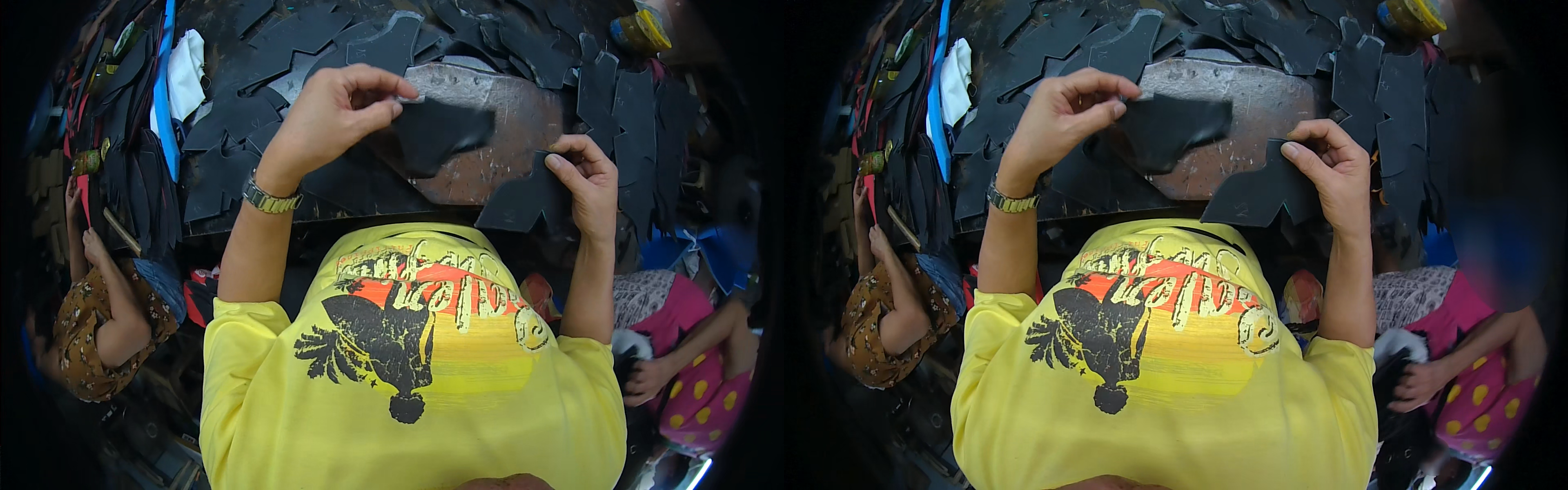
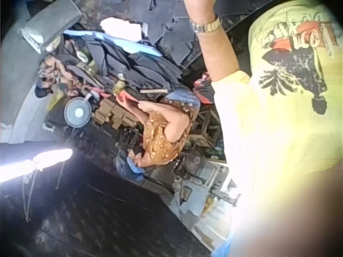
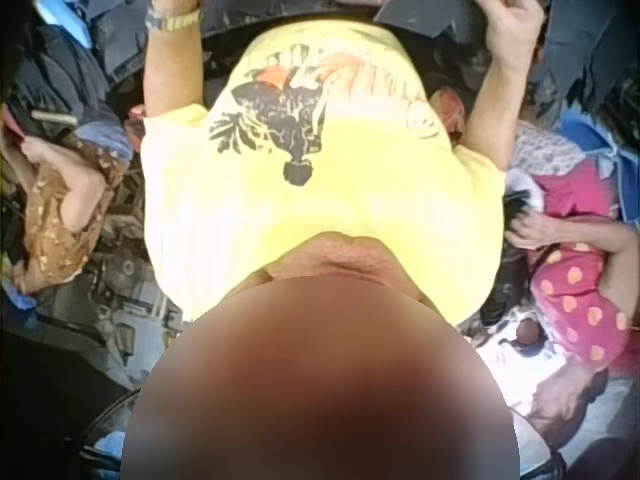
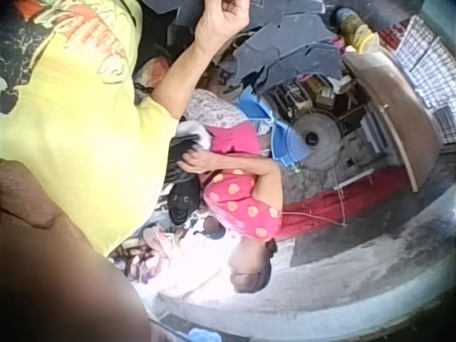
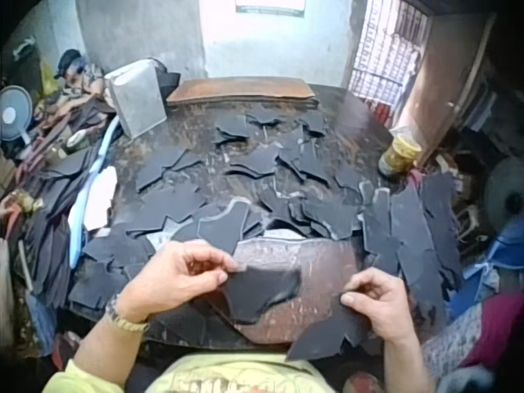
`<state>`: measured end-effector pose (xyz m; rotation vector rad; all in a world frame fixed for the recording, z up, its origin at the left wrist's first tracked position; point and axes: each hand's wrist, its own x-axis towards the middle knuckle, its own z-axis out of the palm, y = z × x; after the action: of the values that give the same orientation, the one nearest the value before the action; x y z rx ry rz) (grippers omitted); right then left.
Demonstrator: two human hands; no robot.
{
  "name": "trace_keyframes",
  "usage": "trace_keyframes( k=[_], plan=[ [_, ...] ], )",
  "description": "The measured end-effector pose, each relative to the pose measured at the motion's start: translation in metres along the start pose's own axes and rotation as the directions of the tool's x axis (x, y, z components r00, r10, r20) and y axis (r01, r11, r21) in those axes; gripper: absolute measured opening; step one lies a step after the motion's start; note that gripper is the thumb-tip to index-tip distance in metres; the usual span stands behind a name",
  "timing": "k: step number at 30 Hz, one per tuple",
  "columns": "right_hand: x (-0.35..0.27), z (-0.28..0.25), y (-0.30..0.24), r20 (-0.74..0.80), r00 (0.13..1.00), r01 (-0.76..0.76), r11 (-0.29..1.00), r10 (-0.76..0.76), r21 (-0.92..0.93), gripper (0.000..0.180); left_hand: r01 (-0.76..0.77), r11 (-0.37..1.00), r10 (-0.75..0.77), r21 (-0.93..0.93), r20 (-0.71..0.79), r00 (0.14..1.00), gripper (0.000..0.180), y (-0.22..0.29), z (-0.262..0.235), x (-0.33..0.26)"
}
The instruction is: The person repeatedly picks up black leather pieces from a cluttered workbench, inspects them by hand, and places them back down. The person also uses a small metal tool to press or adjust some pieces. The task appears to be sorting or organizing the leather pieces.
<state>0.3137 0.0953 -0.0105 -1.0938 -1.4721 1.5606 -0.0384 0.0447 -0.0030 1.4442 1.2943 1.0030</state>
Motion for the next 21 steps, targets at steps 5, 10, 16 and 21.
trace_keyframes(
  k=[5,10,16,21],
  plan=[
    [0.004,0.011,0.009,0.015,0.999,-0.032,0.996,0.034,-0.085,0.014,-0.147,0.652,0.36,0.744,-0.134,0.923,0.03,-0.002,0.028,-0.01],
    [0.011,0.021,0.001,0.01,1.0,-0.013,0.999,0.013,-0.046,0.013,-0.333,0.847,0.365,0.414,0.002,0.931,0.033,-0.001,0.062,-0.021],
    [0.022,0.033,0.006,0.052,0.998,-0.027,0.991,0.034,-0.132,0.01,-0.17,0.951,0.146,0.259,0.109,0.983,0.06,-0.009,0.081,-0.02],
    [0.024,0.04,0.012,-0.008,1.0,-0.003,0.955,0.001,-0.298,0.011,-0.394,0.787,0.368,0.475,0.15,0.918,0.064,-0.016,0.085,-0.02]
  ],
)
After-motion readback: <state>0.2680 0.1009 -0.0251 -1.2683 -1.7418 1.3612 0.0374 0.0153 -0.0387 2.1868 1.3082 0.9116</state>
